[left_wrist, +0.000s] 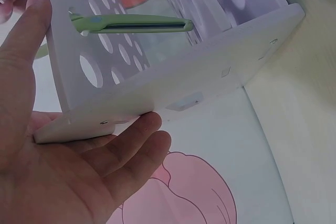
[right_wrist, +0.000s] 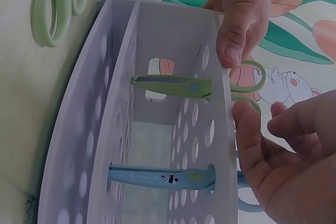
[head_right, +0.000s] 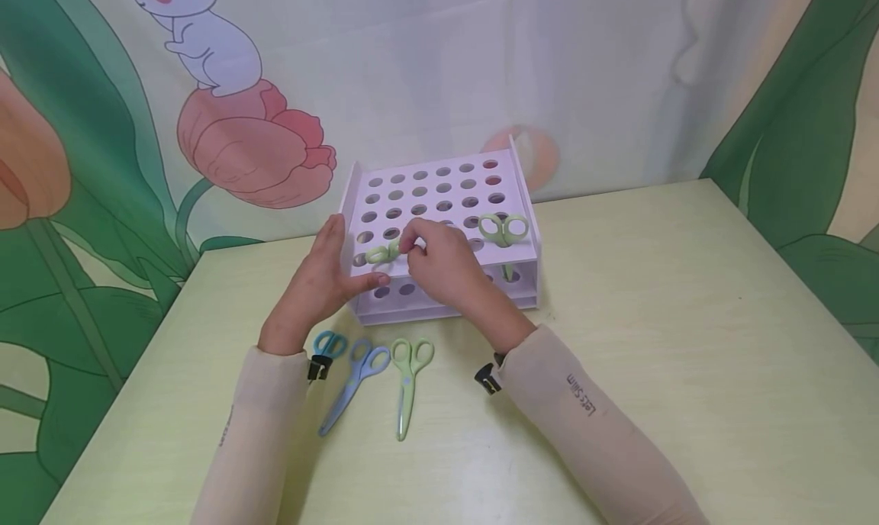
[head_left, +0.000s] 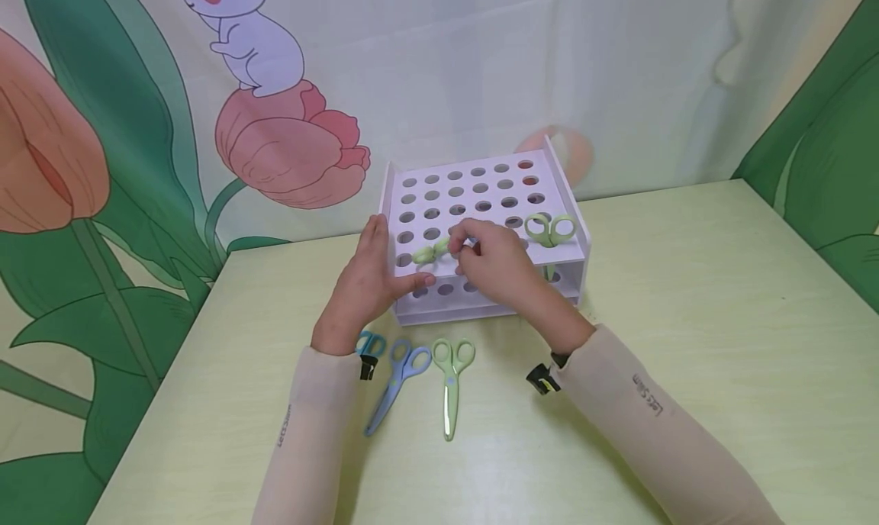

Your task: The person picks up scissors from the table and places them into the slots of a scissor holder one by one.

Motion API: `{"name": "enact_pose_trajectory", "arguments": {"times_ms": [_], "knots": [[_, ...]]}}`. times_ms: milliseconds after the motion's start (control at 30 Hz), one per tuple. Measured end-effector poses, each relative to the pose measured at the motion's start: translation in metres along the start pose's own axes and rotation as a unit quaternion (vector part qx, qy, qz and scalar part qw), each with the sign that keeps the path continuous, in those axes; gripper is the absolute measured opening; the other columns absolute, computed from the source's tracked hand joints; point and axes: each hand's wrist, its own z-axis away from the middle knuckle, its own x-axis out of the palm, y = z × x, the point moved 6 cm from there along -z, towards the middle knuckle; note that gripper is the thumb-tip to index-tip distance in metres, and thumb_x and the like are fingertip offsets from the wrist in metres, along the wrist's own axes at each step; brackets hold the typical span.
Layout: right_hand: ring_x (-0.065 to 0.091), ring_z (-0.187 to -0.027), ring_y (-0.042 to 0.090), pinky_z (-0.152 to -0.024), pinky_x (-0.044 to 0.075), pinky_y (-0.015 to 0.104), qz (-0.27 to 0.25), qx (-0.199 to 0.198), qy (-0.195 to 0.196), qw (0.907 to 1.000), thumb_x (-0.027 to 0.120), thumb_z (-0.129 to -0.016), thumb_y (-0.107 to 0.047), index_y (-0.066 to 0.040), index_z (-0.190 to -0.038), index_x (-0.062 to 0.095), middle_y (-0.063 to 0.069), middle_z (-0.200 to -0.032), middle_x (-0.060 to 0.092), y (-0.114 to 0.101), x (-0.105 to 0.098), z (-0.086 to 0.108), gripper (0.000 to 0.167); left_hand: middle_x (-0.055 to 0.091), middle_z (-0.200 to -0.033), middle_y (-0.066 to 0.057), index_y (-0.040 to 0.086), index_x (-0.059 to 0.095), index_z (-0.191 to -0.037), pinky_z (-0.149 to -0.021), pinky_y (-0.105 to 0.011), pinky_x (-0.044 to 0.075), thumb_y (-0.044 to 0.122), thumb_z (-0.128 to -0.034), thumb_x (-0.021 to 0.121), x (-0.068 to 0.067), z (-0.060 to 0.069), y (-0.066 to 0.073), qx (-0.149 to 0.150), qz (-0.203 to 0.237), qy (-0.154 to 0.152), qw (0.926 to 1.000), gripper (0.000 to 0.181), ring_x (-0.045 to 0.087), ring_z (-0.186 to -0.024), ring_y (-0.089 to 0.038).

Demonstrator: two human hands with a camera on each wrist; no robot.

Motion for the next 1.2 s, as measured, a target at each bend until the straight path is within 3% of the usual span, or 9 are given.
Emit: {"name": "enact_pose_trajectory", "arguments": {"times_ms": [133,267,367,433,633,700,900,1033,1200], "knots": [[0.060,-0.072,0.020,-0.071,0.046,0.034,0.045,-0.035,0.006,0.9984,0.052,-0.093,0.002,-0.003,-0.098,0.075,0.011,-0.127,0.067,-0.003,0.000,0.001,0.024,0.018,-0.162,-0.011,0.001,0.011,-0.160,-0.095,-0.043,0.046,0.044,-0.0804,0.086,-0.001,0.001,0.000,0.002,0.002,-0.001,1.0000,0.118,0.048,-0.116,-0.029],[0.066,-0.100,0.025,-0.084,0.048,0.037,0.073,-0.058,0.001,0.9956,0.053,-0.095,0.002,-0.002,-0.110,0.076,0.011,-0.129,0.067,-0.006,0.002,0.001,0.028,0.019,-0.161,-0.011,0.001,0.012,-0.160,-0.094,-0.043,0.047,0.043,-0.0800,0.086,-0.001,0.002,-0.001,0.006,0.005,0.002,1.0000,0.117,0.049,-0.115,-0.029],[0.060,-0.122,0.028,-0.097,0.046,0.041,0.089,-0.076,0.001,0.9932,0.052,-0.096,0.003,-0.001,-0.114,0.075,0.011,-0.130,0.066,-0.009,0.004,0.000,0.029,0.019,-0.161,-0.012,0.001,0.012,-0.160,-0.094,-0.044,0.047,0.043,-0.0800,0.086,-0.002,0.002,-0.002,0.006,0.005,0.002,1.0000,0.117,0.049,-0.115,-0.030],[0.058,-0.125,0.030,-0.101,0.044,0.043,0.096,-0.089,0.002,0.9914,0.051,-0.096,0.003,-0.001,-0.118,0.073,0.011,-0.132,0.065,-0.011,0.005,0.000,0.032,0.018,-0.162,-0.012,0.001,0.012,-0.160,-0.095,-0.044,0.047,0.044,-0.0799,0.086,-0.003,0.002,-0.002,0.003,0.002,0.002,1.0000,0.117,0.049,-0.115,-0.030],[0.063,-0.107,0.026,-0.084,0.048,0.039,0.090,-0.120,0.016,0.9886,0.051,-0.095,0.004,-0.002,-0.132,0.066,0.011,-0.133,0.063,-0.016,0.005,0.000,0.040,0.019,-0.161,-0.011,0.002,0.010,-0.160,-0.090,-0.041,0.049,0.045,-0.0801,0.085,-0.003,0.001,-0.003,-0.002,-0.004,0.002,1.0000,0.118,0.050,-0.111,-0.029],[0.063,-0.096,0.024,-0.080,0.048,0.037,0.083,-0.118,0.011,0.9895,0.053,-0.095,0.003,-0.003,-0.132,0.066,0.010,-0.133,0.063,-0.016,0.005,0.001,0.040,0.019,-0.160,-0.011,0.002,0.010,-0.160,-0.088,-0.039,0.049,0.045,-0.0801,0.085,-0.003,0.001,-0.004,-0.003,-0.003,0.001,1.0000,0.118,0.051,-0.110,-0.028],[0.058,-0.081,0.021,-0.076,0.048,0.035,0.073,-0.112,-0.004,0.9911,0.055,-0.096,0.001,-0.006,-0.124,0.071,0.007,-0.125,0.066,-0.016,0.008,0.001,0.033,0.019,-0.160,-0.010,0.003,0.010,-0.160,-0.088,-0.039,0.049,0.045,-0.0800,0.086,-0.003,0.001,-0.006,-0.008,-0.001,-0.001,1.0000,0.118,0.051,-0.110,-0.027],[0.056,-0.072,0.019,-0.069,0.046,0.035,0.064,-0.116,-0.007,0.9911,0.055,-0.096,-0.002,-0.006,-0.115,0.073,0.005,-0.103,0.071,-0.017,0.006,0.005,0.026,0.020,-0.160,-0.011,0.002,0.011,-0.160,-0.089,-0.039,0.049,0.044,-0.0803,0.085,-0.002,0.001,-0.004,-0.004,-0.003,-0.001,1.0000,0.117,0.050,-0.112,-0.027],[0.056,-0.062,0.017,-0.060,0.046,0.034,0.033,-0.087,-0.071,0.9931,0.057,-0.096,-0.007,-0.009,-0.102,0.073,-0.001,-0.078,0.065,-0.006,0.008,0.014,0.017,0.020,-0.159,-0.010,0.002,0.011,-0.160,-0.088,-0.039,0.049,0.043,-0.0810,0.085,0.000,0.000,-0.001,-0.004,-0.004,-0.005,1.0000,0.116,0.049,-0.113,-0.027]]}}
